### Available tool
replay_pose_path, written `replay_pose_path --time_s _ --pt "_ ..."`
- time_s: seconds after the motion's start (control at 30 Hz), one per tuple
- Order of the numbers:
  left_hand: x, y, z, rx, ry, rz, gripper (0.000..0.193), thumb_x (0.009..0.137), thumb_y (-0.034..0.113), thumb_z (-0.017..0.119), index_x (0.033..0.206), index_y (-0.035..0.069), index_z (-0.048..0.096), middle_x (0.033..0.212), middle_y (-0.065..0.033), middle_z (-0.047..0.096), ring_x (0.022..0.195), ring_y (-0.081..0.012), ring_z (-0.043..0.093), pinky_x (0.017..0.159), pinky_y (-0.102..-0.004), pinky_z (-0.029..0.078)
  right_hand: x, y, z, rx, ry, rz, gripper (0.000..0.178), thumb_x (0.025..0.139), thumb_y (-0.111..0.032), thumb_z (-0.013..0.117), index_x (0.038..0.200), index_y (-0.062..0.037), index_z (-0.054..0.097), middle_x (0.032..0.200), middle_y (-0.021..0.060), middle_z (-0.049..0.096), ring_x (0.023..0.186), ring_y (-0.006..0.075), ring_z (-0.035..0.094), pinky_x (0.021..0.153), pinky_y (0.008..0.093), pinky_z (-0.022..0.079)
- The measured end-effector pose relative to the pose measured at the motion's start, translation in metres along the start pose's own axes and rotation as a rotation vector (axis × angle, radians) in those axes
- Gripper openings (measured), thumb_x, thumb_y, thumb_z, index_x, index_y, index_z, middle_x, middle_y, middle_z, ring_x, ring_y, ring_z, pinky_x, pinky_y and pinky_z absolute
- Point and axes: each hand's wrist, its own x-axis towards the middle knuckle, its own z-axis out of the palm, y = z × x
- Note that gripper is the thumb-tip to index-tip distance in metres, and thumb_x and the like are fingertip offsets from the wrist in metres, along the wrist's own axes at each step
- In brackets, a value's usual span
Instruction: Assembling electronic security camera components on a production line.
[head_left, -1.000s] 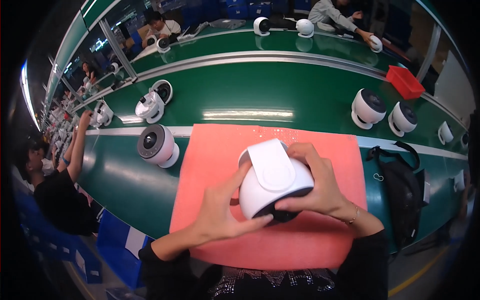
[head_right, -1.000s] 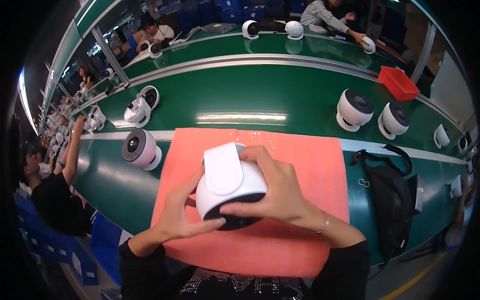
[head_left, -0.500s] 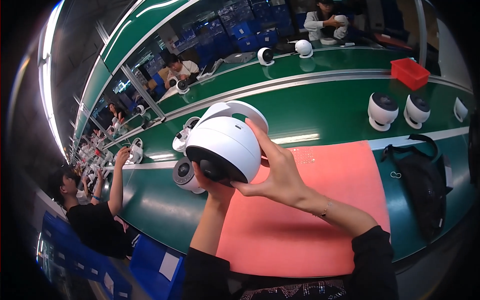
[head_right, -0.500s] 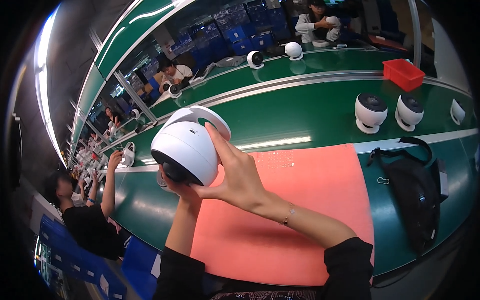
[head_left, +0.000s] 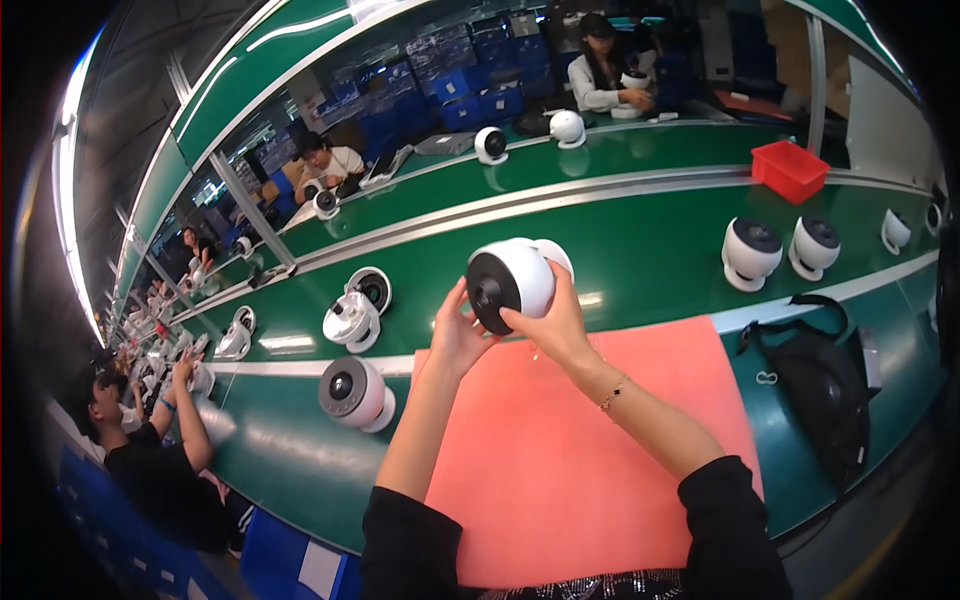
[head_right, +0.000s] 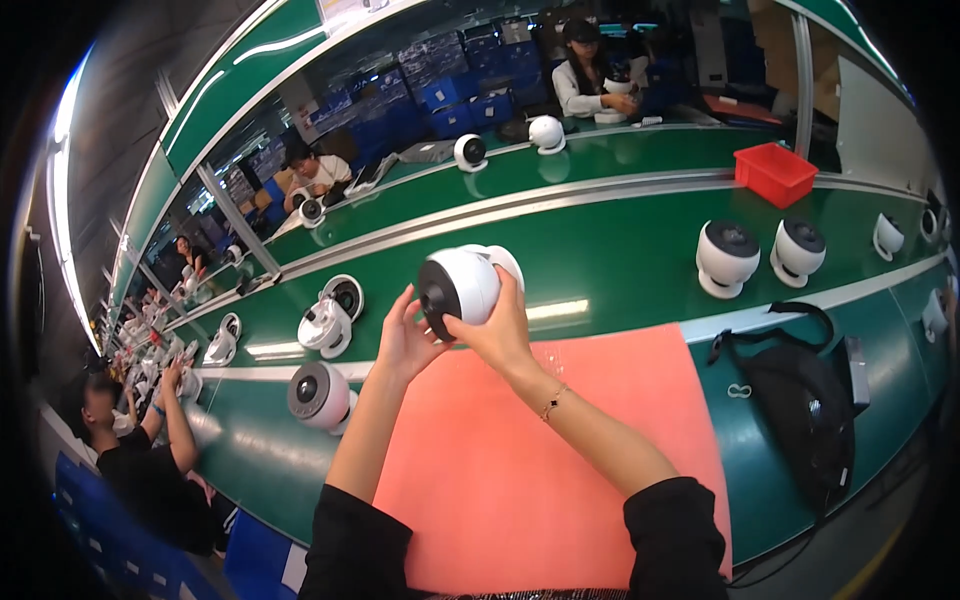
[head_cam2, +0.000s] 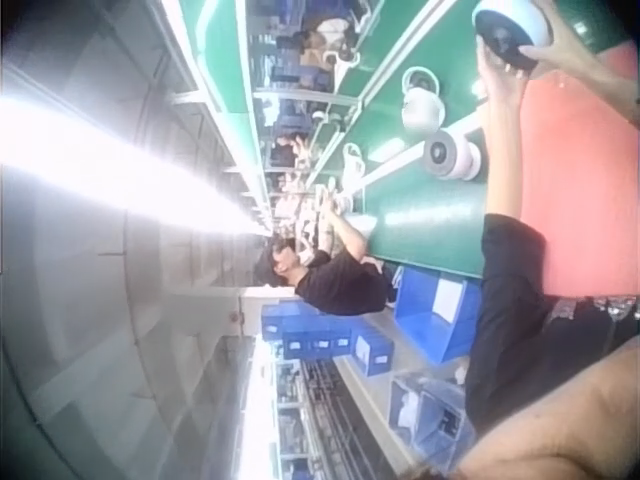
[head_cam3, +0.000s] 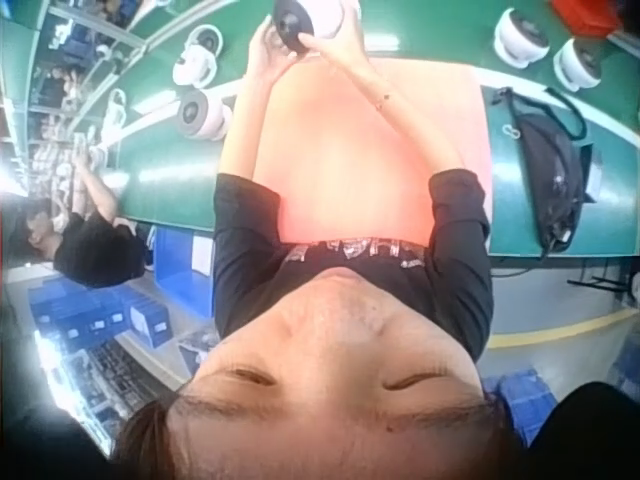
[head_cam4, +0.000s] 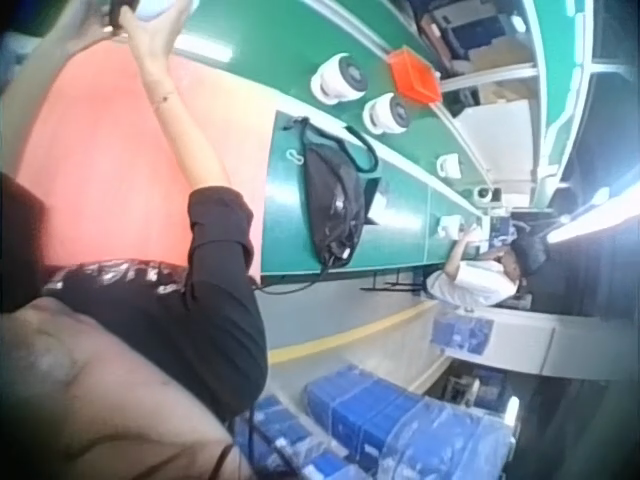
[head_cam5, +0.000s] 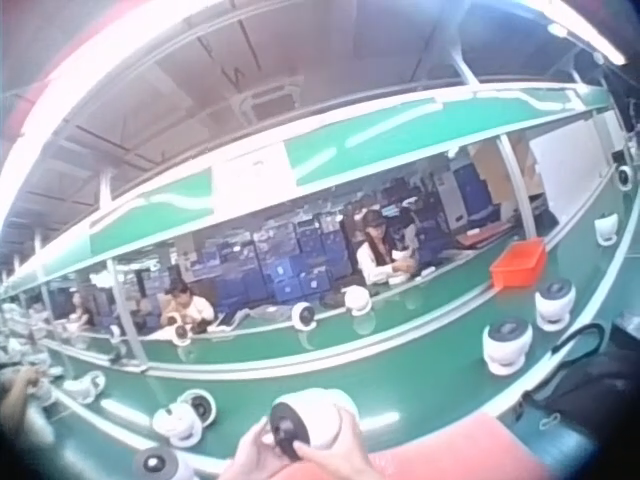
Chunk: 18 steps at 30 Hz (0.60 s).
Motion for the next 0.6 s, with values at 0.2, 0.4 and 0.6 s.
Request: replay_pose_path --time_s 0.2,0.4,0.6 --pt "0.070 0.005 -0.070 -0.265 0.346 0.171 0.097 0.069 0.026 0.070 0.137 0.014 0.003 0.139 -0.0189 0.009 0.129 -0.0343 0.021 0.098 -0.0528 0.026 0.027 0.054 -0.021 -0.586 0.241 -0.106 0.095 0.052 -0.012 0.078 0.132 -0.0092 0.025 0.119 0.0165 0.034 0.110 0.0357 0.036 0.088 0.0434 0.041" --pt "0.093 0.003 -0.120 -0.514 0.546 0.420 0.080 0.072 0.027 0.066 0.134 0.018 0.017 0.143 -0.0116 -0.005 0.133 -0.0288 0.011 0.102 -0.0468 0.023 0.053 0.086 -0.039 -0.601 0.376 -0.218 0.096 0.051 -0.005 0.077 0.132 -0.0121 0.027 0.120 0.0136 0.033 0.109 0.0341 0.037 0.085 0.0423 0.043" --pt "0.108 0.004 -0.185 -0.433 0.599 0.533 0.092 0.067 0.030 0.070 0.136 0.018 0.011 0.145 -0.0119 -0.001 0.135 -0.0285 0.005 0.104 -0.0507 0.015 0.060 0.081 -0.033 0.576 0.343 0.427 0.067 0.074 -0.017 0.068 0.127 -0.0079 0.028 0.123 0.0130 0.039 0.107 0.0238 0.047 0.088 0.0397 0.042"
